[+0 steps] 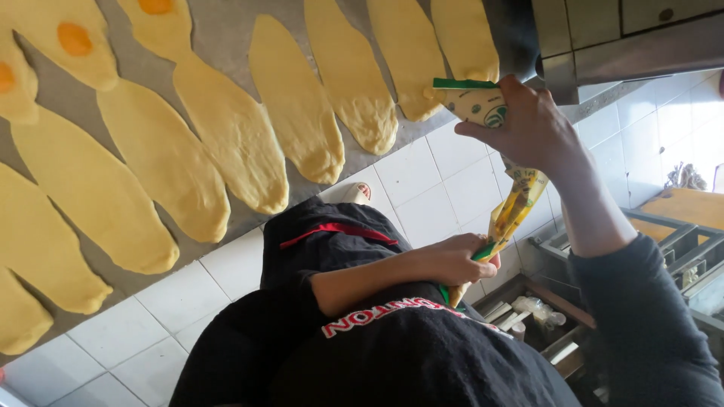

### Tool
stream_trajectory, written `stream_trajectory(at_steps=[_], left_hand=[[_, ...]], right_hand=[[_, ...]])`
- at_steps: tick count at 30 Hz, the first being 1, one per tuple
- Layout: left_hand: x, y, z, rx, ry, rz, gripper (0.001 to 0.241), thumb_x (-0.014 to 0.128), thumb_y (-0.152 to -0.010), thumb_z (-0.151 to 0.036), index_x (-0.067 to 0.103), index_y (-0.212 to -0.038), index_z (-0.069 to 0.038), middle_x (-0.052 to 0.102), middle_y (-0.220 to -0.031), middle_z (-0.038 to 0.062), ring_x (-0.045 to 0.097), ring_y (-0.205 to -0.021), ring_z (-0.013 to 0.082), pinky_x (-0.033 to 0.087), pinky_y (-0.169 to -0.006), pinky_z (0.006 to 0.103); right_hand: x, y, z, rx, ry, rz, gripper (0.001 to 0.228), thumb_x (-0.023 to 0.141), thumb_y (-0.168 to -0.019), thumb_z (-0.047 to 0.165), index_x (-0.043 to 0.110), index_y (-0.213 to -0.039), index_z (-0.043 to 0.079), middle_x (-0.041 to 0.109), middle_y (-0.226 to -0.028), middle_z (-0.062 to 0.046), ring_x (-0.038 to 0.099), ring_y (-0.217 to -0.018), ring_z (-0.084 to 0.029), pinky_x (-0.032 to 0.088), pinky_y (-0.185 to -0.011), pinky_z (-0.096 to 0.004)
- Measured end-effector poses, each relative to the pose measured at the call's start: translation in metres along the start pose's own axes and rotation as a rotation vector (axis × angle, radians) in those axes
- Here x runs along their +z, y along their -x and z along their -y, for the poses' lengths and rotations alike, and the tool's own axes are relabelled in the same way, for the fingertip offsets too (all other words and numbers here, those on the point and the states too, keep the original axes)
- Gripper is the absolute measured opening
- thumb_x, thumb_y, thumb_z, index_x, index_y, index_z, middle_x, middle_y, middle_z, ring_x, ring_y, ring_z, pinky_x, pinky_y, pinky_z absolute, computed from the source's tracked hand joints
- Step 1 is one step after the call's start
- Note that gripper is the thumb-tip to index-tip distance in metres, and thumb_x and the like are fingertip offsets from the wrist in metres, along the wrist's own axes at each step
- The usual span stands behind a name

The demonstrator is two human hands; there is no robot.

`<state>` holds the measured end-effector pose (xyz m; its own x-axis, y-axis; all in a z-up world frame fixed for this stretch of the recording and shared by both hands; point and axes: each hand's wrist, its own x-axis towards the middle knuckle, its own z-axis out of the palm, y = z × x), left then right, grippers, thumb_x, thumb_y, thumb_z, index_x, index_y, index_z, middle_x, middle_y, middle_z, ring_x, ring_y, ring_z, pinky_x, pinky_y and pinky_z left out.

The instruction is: The person fills rows of elongated dough pieces on a metal tray with dark and orange fillings using piping bags. They walk to a storage area to retrieve a new piping bag containing a yellow filling and return to continue filling the dough.

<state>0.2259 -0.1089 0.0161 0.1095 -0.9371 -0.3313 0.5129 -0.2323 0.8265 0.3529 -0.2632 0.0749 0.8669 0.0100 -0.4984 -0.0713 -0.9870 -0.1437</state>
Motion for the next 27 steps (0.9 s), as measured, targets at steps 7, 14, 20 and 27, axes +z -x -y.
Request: stream_trajectory(at_steps=[7,14,20,27], left_hand=[[0.002,0.001,0.012,0.056,-0.025,-0.031,0.013,0.054,-0.083,-0.025,0.06,-0.081,-0.014,0.063,-0.07,0.004,0.059,-0.068,0.0204,0.048,-0.067,0.0361],[0.009,0.001,0.027,0.119,-0.085,0.042,0.014,0.055,-0.083,-0.025,0.061,-0.077,-0.014,0.064,-0.066,0.003,0.06,-0.064,0.019,0.047,-0.065,0.0339],[0.007,0.011,0.036,0.115,-0.058,0.061,0.015,0.052,-0.081,-0.02,0.051,-0.068,-0.014,0.055,-0.062,0.002,0.051,-0.059,0.0189,0.041,-0.059,0.0345],[0.009,0.005,0.064,0.114,-0.095,0.008,0.031,0.06,-0.079,-0.035,0.069,-0.066,-0.009,0.07,-0.067,0.014,0.074,-0.076,0.0358,0.057,-0.072,0.0463]], right_hand=[[-0.006,0.008,0.018,0.128,-0.004,0.035,0.065,0.073,-0.095,0.056,0.053,-0.121,-0.001,0.068,-0.093,-0.02,0.068,-0.073,-0.035,0.051,-0.053,-0.047],[-0.013,0.031,0.05,0.209,0.065,0.136,0.075,0.072,-0.085,0.063,0.053,-0.129,0.007,0.071,-0.097,-0.02,0.069,-0.086,-0.038,0.053,-0.066,-0.048],[0.016,0.019,0.066,-0.082,0.106,0.018,0.074,0.076,-0.085,0.065,0.055,-0.118,0.002,0.069,-0.082,-0.014,0.066,-0.065,-0.03,0.053,-0.047,-0.041],[0.019,0.022,0.082,-0.086,0.069,-0.037,0.063,0.077,-0.096,0.058,0.063,-0.114,0.0,0.071,-0.083,-0.026,0.073,-0.068,-0.039,0.058,-0.059,-0.043]])
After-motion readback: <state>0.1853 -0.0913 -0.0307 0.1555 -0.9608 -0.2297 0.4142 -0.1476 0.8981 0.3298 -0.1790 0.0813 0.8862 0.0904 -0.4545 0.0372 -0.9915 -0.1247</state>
